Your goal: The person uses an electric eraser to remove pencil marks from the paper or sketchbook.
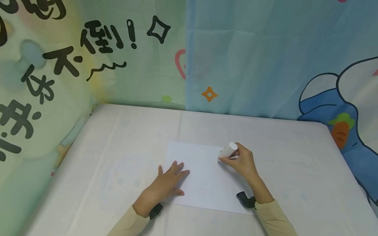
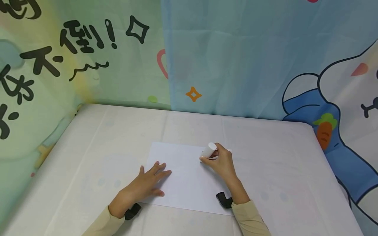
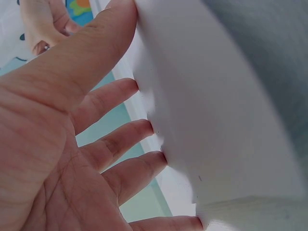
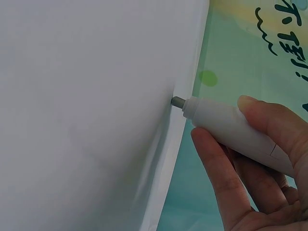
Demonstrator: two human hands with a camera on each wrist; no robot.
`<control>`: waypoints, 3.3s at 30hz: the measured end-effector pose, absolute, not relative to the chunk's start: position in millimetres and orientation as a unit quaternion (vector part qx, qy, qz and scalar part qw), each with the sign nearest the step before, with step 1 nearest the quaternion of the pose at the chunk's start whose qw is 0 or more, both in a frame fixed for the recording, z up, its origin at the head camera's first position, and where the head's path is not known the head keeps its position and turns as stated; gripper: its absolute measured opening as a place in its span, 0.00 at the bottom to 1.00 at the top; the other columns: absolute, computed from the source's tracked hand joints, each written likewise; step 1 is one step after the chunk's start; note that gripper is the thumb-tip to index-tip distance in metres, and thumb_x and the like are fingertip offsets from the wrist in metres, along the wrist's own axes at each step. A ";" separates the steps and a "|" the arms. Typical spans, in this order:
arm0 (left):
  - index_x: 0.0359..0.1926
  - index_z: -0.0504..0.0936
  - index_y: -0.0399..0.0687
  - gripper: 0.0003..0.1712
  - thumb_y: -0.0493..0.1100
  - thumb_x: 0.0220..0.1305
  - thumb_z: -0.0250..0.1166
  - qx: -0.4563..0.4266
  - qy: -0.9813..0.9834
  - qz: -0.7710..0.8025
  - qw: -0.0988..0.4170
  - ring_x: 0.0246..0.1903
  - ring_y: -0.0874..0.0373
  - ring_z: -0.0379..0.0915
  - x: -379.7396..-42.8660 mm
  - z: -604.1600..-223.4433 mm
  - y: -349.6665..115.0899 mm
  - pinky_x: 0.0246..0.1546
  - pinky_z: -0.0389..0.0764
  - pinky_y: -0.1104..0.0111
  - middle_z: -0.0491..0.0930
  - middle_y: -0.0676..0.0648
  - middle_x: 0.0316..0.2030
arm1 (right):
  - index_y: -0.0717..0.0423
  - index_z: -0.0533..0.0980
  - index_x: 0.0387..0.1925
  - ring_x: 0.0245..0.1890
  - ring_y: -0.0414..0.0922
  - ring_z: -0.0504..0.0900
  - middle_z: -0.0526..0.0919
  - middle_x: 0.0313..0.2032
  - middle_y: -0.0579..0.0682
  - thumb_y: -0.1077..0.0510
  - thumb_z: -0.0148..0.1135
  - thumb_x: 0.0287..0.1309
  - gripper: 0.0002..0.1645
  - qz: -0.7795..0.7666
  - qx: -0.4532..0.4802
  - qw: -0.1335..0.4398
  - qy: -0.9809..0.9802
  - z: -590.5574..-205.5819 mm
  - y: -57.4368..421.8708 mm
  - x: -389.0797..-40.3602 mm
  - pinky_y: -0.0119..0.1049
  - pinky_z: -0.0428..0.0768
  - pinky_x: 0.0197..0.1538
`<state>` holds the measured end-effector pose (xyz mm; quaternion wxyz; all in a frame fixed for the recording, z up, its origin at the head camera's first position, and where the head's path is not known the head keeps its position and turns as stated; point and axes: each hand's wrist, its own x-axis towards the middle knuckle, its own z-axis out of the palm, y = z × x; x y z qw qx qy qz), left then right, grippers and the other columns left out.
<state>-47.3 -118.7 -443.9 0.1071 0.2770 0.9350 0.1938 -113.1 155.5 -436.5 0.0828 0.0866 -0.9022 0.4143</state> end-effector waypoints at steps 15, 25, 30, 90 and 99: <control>0.67 0.68 0.43 0.42 0.52 0.53 0.70 0.277 0.937 0.187 0.105 0.70 0.35 0.54 -47.9 -444.3 -120.4 0.56 0.59 0.28 0.62 0.36 0.69 | 0.72 0.74 0.40 0.35 0.58 0.85 0.84 0.36 0.67 0.69 0.76 0.42 0.23 0.410 0.080 0.074 -0.906 -434.2 156.0 -113.4 0.28 0.77 0.31; 0.67 0.68 0.42 0.42 0.51 0.53 0.70 0.274 0.935 0.199 0.108 0.70 0.35 0.53 -47.5 -444.9 -122.4 0.56 0.57 0.27 0.62 0.35 0.69 | 0.73 0.74 0.40 0.35 0.59 0.85 0.84 0.36 0.68 0.69 0.76 0.42 0.23 0.406 0.073 0.072 -0.908 -435.7 158.5 -114.7 0.28 0.77 0.31; 0.67 0.68 0.43 0.42 0.51 0.52 0.70 0.272 0.934 0.202 0.110 0.70 0.36 0.52 -47.1 -446.4 -121.1 0.57 0.57 0.27 0.62 0.35 0.70 | 0.72 0.74 0.40 0.35 0.59 0.85 0.84 0.36 0.67 0.69 0.76 0.42 0.23 0.405 0.072 0.066 -0.909 -437.2 156.1 -114.6 0.29 0.77 0.31; 0.66 0.69 0.40 0.42 0.51 0.52 0.70 0.289 0.933 0.195 0.093 0.69 0.33 0.54 -44.7 -443.4 -119.5 0.54 0.60 0.27 0.63 0.33 0.68 | 0.73 0.74 0.41 0.35 0.59 0.85 0.84 0.36 0.68 0.68 0.77 0.42 0.25 0.400 0.033 0.087 -0.912 -431.6 186.7 -102.8 0.26 0.74 0.31; 0.67 0.68 0.41 0.43 0.53 0.52 0.69 0.294 0.932 0.192 0.090 0.69 0.33 0.54 -46.9 -447.2 -119.0 0.54 0.59 0.27 0.62 0.33 0.69 | 0.73 0.74 0.40 0.35 0.59 0.85 0.84 0.36 0.68 0.69 0.77 0.42 0.24 0.401 0.042 0.085 -0.911 -432.4 182.2 -104.2 0.26 0.75 0.32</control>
